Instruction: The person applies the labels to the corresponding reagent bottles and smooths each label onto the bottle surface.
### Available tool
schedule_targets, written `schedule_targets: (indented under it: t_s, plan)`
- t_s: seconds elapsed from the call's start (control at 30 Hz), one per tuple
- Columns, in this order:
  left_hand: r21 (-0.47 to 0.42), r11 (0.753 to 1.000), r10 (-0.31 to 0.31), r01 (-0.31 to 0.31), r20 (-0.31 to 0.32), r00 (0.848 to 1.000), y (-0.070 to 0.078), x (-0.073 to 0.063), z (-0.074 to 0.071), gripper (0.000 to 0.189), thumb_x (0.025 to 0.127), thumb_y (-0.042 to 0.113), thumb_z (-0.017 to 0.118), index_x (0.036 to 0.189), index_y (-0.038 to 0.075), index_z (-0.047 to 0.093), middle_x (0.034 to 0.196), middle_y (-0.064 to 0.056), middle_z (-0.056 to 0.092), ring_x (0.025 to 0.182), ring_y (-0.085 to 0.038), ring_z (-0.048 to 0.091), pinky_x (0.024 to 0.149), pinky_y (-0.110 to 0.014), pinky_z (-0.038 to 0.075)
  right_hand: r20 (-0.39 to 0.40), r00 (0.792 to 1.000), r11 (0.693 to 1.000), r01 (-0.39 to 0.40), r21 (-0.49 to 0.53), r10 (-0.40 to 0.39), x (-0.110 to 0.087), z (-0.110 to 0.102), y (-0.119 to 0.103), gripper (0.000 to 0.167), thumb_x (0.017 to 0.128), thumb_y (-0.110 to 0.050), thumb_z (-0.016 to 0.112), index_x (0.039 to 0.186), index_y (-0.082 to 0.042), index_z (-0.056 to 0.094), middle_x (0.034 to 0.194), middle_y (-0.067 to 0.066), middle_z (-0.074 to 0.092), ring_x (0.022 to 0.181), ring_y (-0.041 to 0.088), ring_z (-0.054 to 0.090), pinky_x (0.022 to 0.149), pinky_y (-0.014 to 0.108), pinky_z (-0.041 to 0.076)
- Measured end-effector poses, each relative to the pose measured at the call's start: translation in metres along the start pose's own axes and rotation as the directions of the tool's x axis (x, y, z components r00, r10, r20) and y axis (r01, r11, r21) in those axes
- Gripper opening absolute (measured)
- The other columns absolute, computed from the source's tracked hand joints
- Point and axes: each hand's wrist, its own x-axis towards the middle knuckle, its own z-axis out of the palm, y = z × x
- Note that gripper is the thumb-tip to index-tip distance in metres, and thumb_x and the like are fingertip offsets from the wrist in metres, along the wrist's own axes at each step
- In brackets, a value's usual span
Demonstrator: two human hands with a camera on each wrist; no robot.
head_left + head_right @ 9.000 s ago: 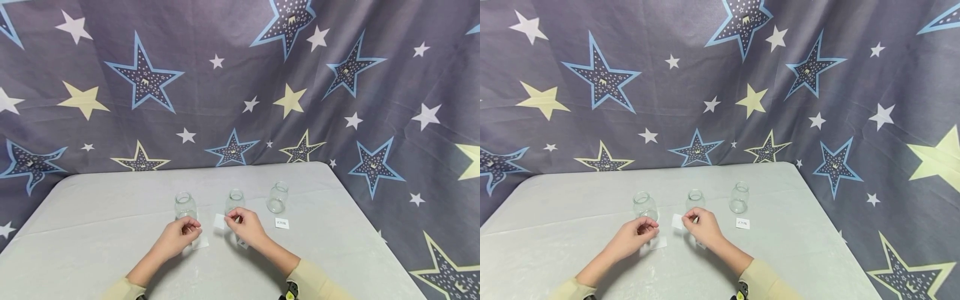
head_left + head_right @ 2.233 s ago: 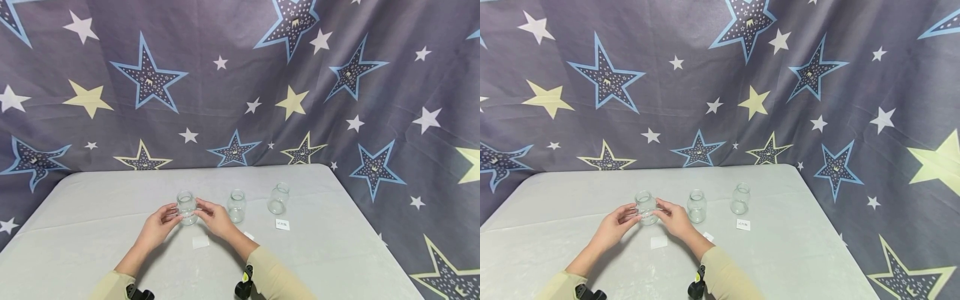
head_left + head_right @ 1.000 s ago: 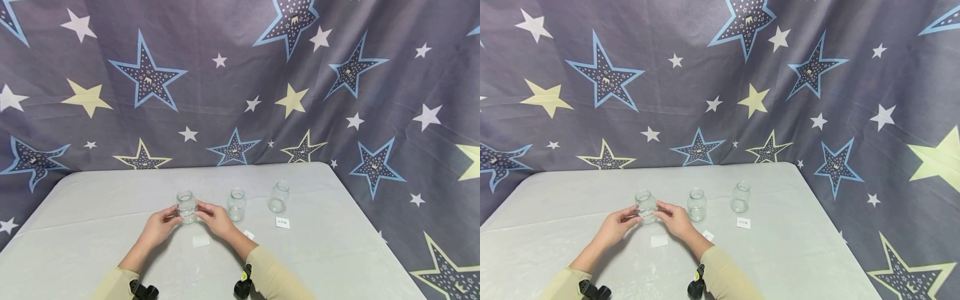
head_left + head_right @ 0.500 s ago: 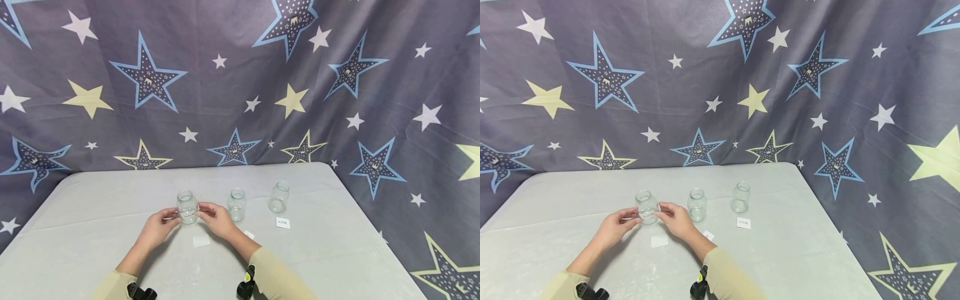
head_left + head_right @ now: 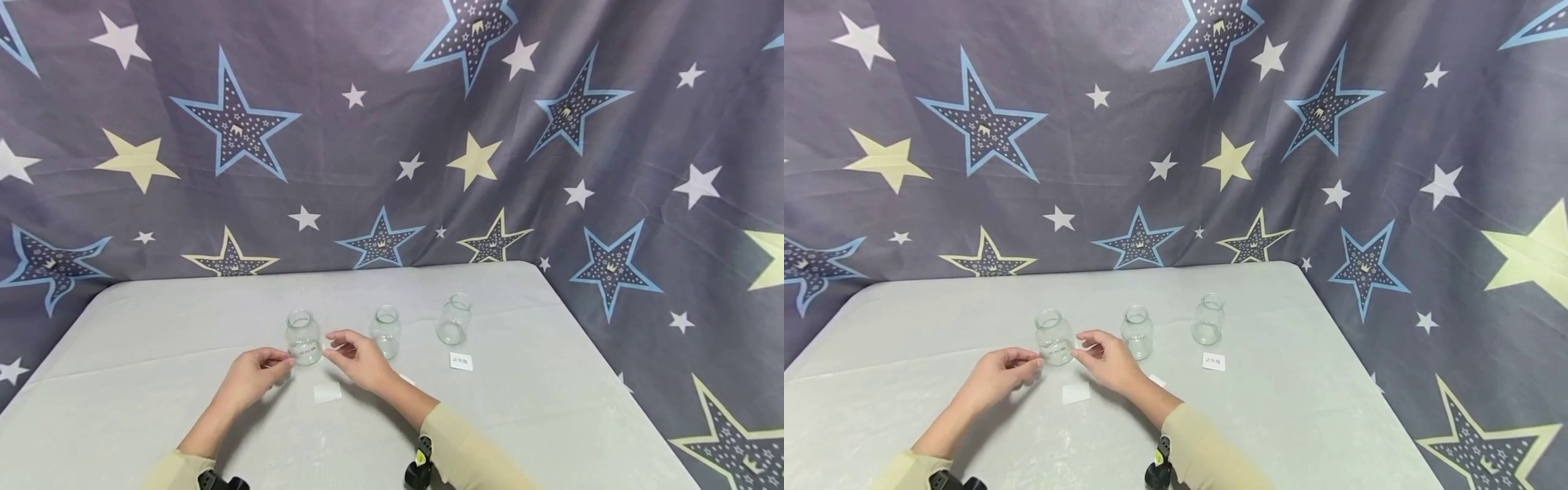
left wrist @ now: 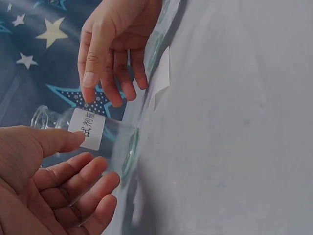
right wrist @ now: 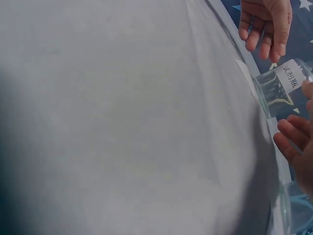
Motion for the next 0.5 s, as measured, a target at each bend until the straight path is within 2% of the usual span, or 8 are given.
schedule_targets:
  t_s: [0.23,0.5]
  plan:
    - [-0.023,0.998,0.051,-0.050,0.048,0.998,0.014,-0.007,0.008,0.023,0.085,0.020,0.066,0.097,0.001,0.069,0.075,-0.003,0.066,0.063,-0.007,0.053,0.057,-0.022,0.043,0.044,0.998,0.999,0.042,-0.033,-0.040,-0.007,-0.011,-0.002,0.027,0.088,-0.019,0.064,0.110,-0.003,0.064,0.104,0.013,0.068,0.088,0.018,0.066,0.076,0.017,0.050]
    - [-0.042,0.993,0.114,-0.111,0.083,0.990,0.024,-0.006,0.021,0.017,0.083,0.018,0.068,0.092,0.003,0.070,0.077,-0.002,0.067,0.067,-0.008,0.056,0.061,-0.021,0.045,0.071,0.996,0.997,0.051,-0.052,-0.047,-0.017,-0.027,-0.001,0.025,0.088,-0.020,0.064,0.106,-0.003,0.065,0.102,0.011,0.069,0.082,0.015,0.063,0.072,0.018,0.049]
